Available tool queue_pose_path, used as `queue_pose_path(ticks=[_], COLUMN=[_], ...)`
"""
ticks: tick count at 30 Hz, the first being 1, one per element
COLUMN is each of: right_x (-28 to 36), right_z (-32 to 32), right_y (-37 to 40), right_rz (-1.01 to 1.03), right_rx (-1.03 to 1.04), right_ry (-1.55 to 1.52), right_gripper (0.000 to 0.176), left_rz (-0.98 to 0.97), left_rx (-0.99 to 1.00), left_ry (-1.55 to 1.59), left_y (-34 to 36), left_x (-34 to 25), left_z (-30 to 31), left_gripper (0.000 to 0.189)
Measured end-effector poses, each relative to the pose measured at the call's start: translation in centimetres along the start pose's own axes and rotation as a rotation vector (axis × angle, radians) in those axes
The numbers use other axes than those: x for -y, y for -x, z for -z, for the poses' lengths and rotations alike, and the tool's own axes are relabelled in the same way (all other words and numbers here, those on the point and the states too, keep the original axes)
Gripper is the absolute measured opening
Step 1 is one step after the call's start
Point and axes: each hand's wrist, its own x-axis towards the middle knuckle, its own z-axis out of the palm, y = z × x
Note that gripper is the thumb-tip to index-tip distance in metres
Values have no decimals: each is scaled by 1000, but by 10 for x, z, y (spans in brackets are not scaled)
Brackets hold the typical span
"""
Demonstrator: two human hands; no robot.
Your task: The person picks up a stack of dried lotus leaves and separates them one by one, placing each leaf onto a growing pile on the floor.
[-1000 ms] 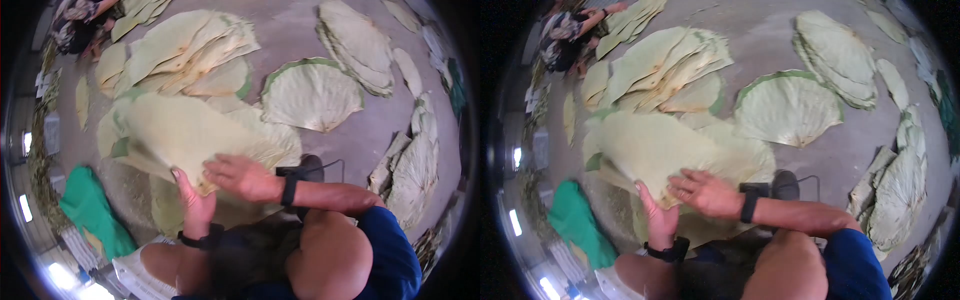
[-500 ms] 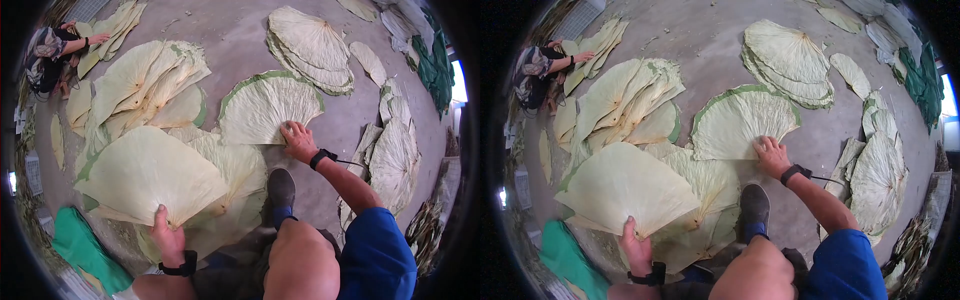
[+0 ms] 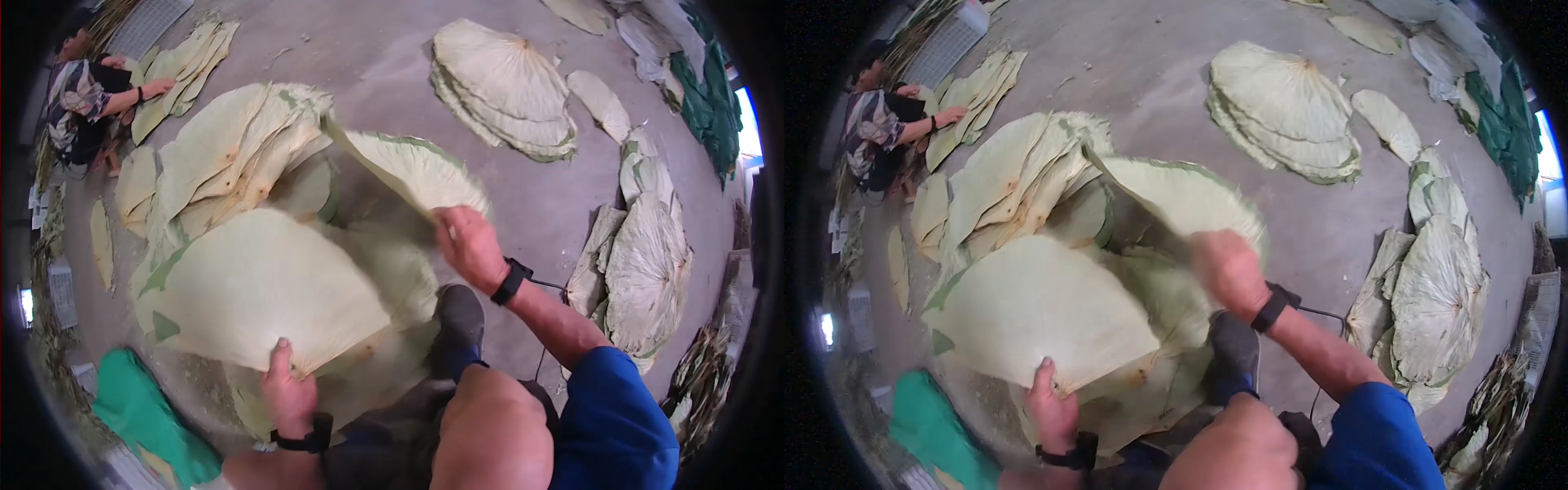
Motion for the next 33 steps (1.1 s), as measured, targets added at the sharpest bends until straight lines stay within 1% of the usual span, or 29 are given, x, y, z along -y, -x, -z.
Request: queue_pose_path(ticks=[1, 3, 4, 5, 6, 7, 8, 10, 11, 13, 17, 19, 20, 22, 23, 24, 25, 26, 27, 28, 29, 30, 31, 32, 33], right_x=[38, 95, 117, 133, 142, 148, 152, 156, 158, 158, 159, 157, 156, 155, 149, 140, 125, 100, 62, 28, -57, -94, -128, -166, -192], right_z=[3, -1, -18, -32, -41, -46, -52, -58, -59, -61, -64, -63, -62, -59, -56, -54, -51, -52, -54, -41, -62, -39, -18, -2, 17], right_y=[-2, -2, 3, 6, 8, 10, 11, 12, 14, 16, 19, 20, 20, 20, 20, 19, 16, 10, -2, -13, -19, -28, -36, -40, -43], right_rz=[44, 246, 352, 458, 529, 536, 513, 498, 498, 495, 481, 547, 544, 595, 589, 526, 463, 389, 334, 78, 215, -17, -164, -266, -313], right_rx=[34, 183, 161, 135, 273, 285, 324, 388, 398, 388, 400, 385, 381, 425, 413, 453, 489, 419, 310, 228, 194, 197, 172, 150, 160], right_ry=[-131, -274, -425, -570, -627, -646, -700, -747, -757, -780, -793, -785, -770, -811, -770, -797, -826, -657, -470, -235, 69, 224, 464, 546, 628], right_gripper=[21, 24, 28, 32, 40, 40, 43, 47, 47, 45, 42, 40, 40, 39, 39, 38, 38, 39, 43, 47, 50, 53, 59, 68, 73], left_rz=[5, -8, -19, -29, -21, -12, -18, 56, 57, 49, 96, 50, 57, 127, 112, 98, 125, 155, 90, 23, 26, -18, -60, -59, -97], left_rx=[33, 74, 86, 56, 106, 161, 141, 204, 191, 280, 255, 177, 190, 167, 237, 315, 230, 138, 138, 132, 154, 112, 66, 78, 39], left_ry=[3, 25, 44, 39, 87, 136, 137, 170, 171, 235, 292, 260, 264, 35, 29, 24, 86, 144, 131, 116, 117, 84, 49, 47, -93], left_y=[0, 3, 5, 3, -3, -6, -7, -6, -7, -9, -3, -1, -3, -8, -7, -7, -3, 1, -2, -6, -8, -9, -10, -12, -13], left_x=[5, 6, 7, 12, 21, 23, 20, 15, 15, 17, 6, 9, 13, 22, 21, 20, 12, 3, 1, -1, -5, -9, -12, -13, -12], left_z=[-3, -13, -16, -12, -6, -2, 1, 5, 8, 10, -2, -6, -3, 16, 23, 25, 14, 3, 6, 12, 13, 15, 19, 27, 37], left_gripper=[43, 36, 32, 32, 33, 34, 34, 33, 33, 35, 37, 37, 37, 33, 31, 30, 30, 30, 31, 32, 32, 33, 33, 33, 33])
